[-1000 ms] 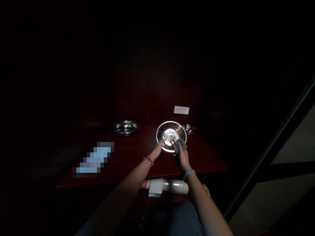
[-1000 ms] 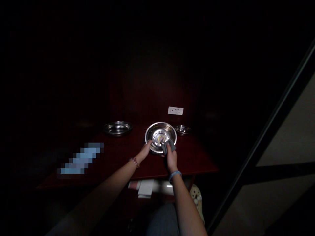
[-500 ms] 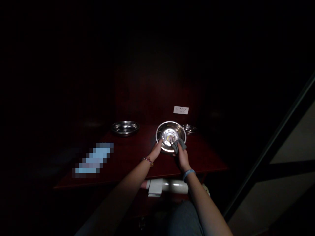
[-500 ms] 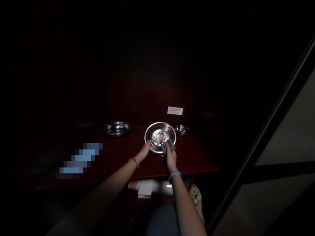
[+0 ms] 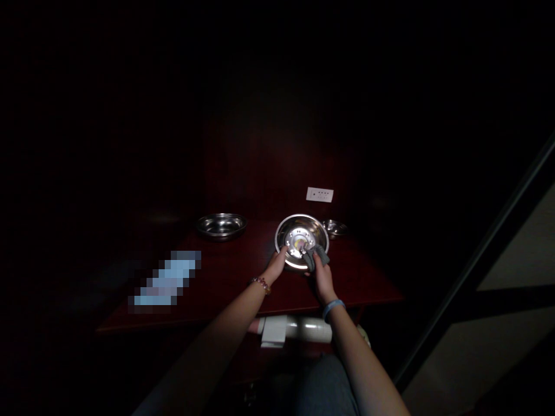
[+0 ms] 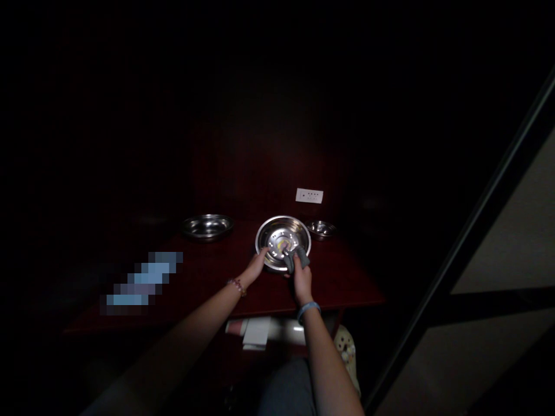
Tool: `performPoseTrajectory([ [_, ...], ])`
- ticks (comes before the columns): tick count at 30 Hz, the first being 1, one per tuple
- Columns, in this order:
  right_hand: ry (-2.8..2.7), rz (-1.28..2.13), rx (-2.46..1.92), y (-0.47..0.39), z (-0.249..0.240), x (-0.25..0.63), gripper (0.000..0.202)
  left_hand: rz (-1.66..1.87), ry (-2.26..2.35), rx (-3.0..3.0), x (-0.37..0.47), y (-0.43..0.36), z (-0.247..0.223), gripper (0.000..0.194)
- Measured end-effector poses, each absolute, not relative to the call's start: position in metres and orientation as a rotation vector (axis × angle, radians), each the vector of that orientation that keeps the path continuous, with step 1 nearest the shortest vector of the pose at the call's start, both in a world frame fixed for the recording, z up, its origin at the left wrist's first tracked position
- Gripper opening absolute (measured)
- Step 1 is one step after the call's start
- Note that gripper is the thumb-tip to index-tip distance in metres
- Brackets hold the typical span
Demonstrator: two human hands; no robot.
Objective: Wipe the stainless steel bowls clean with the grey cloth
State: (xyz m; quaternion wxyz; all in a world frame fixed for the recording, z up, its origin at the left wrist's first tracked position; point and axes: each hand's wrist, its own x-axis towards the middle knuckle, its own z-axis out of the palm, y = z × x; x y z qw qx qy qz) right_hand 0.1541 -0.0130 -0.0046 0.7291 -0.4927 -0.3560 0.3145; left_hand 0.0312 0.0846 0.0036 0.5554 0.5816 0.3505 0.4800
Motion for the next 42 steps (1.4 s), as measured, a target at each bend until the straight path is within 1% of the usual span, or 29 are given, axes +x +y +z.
performPoseTrajectory([
  [14,-0.79,0.71,-1.039,-0.0102,-0.0083,0.1545,0.056,1.138,0.816,1.386,0.0315,0.088,0.0001,0.04],
  [29,-0.796,0.706,-1.061,-0.0135,-0.005,0.1529,0.055,1.145,0.831,1.355,0.0304,0.0826,0.0055,0.036],
  [42,-0.787,0.715,-1.052,-0.0127,-0.0055,0.1534,0.054,1.141,0.832,1.367,0.0303,0.0797,0.0081,0.037],
])
